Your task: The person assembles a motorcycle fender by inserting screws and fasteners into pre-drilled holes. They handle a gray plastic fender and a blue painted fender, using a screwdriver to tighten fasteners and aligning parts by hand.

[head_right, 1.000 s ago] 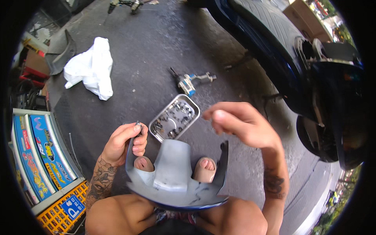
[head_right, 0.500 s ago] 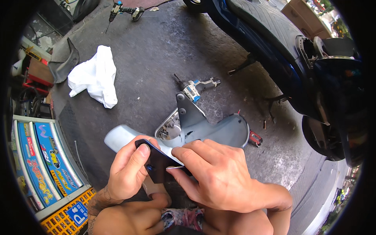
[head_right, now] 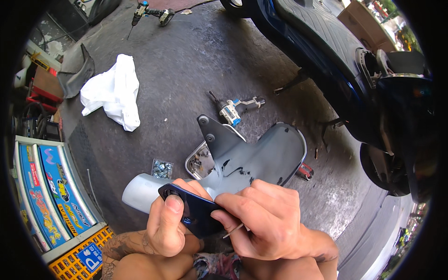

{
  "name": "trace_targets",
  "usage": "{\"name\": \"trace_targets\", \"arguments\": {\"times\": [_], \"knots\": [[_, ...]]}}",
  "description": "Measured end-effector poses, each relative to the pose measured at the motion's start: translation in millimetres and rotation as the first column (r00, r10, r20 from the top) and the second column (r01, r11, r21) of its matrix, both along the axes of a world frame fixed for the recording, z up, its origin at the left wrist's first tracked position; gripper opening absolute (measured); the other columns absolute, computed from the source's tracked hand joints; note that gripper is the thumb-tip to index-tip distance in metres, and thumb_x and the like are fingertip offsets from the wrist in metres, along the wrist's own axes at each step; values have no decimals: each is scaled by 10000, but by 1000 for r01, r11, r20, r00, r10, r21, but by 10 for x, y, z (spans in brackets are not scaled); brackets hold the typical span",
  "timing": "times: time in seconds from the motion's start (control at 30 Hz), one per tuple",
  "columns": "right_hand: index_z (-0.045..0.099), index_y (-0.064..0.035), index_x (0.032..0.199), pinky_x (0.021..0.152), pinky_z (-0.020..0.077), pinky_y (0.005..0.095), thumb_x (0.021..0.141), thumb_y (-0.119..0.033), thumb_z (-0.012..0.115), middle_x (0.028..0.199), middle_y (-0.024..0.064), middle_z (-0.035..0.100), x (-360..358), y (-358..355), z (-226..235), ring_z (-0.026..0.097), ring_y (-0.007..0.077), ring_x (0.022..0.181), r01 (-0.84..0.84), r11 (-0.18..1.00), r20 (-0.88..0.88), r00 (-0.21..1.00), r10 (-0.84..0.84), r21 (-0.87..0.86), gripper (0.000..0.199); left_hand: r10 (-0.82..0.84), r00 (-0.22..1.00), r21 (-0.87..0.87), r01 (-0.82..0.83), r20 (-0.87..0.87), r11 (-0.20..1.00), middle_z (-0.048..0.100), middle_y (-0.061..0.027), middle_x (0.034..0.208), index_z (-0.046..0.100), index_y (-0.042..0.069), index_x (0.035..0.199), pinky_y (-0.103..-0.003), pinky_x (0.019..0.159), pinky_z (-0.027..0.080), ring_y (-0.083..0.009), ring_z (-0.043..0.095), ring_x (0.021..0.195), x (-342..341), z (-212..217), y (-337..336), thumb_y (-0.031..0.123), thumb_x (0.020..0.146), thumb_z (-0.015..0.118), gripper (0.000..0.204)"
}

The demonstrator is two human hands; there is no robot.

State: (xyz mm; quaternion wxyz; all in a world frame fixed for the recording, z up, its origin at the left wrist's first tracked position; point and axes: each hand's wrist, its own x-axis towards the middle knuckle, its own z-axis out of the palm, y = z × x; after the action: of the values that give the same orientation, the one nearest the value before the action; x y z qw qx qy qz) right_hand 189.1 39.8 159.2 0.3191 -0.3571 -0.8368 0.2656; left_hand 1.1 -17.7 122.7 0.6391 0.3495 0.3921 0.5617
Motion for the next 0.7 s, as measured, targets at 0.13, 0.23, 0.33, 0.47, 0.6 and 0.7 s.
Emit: {"name": "trace_targets", "arguments": {"times": [0.13,0.23,0.33,0.47,0.6,0.7], "knots": [[754,-22,971,464,399,333,724,2,871,658,49,604,-88,-6,38,529,205,514,5,1000,-72,997,-6,-9,273,64,998,-115,-64,-4,991,666,-132,844,618,-90,1016,-308,656,502,-155,610,687,34,44,-74,349,1114,463,475],[754,-22,989,477,419,327,704,30,861,667,46,611,-130,39,98,551,204,538,-38,999,-33,999,38,2,309,83,989,-174,-103,-121,979,667,-176,919,613,-102,1085,-310,631,493,-176,631,714,29,-31,-89,452,1097,513,564],[738,-6,1040,508,452,324,674,36,839,703,55,623,-182,31,187,578,215,567,18,1000,46,999,-16,-25,382,338,868,353,-207,-363,912,565,-195,910,495,-106,1204,-355,548,464,-206,538,640,48,-188,-20,229,1098,475,352],[706,22,1106,535,477,361,571,28,831,809,127,678,-351,-54,269,620,258,610,169,961,102,976,-195,219,550,270,814,459,-5,-514,889,494,-202,793,465,-91,1055,-381,497,423,-211,466,597,-75,-192,-52,89,1044,454,180],[716,54,1054,560,460,379,816,-229,669,740,106,618,-260,1,554,633,273,658,-79,995,157,984,89,-65,373,206,877,302,-73,-435,951,593,-91,774,567,-62,1034,-338,567,462,-183,570,602,-145,-146,-47,264,1103,520,337],[699,59,1118,597,456,365,819,-166,680,739,101,570,-301,-26,599,615,283,653,-27,990,28,999,32,-140,375,248,828,331,-80,-503,940,582,-101,768,560,-56,1019,-354,547,462,-214,574,574,-116,-153,-20,257,1094,537,322]]}}
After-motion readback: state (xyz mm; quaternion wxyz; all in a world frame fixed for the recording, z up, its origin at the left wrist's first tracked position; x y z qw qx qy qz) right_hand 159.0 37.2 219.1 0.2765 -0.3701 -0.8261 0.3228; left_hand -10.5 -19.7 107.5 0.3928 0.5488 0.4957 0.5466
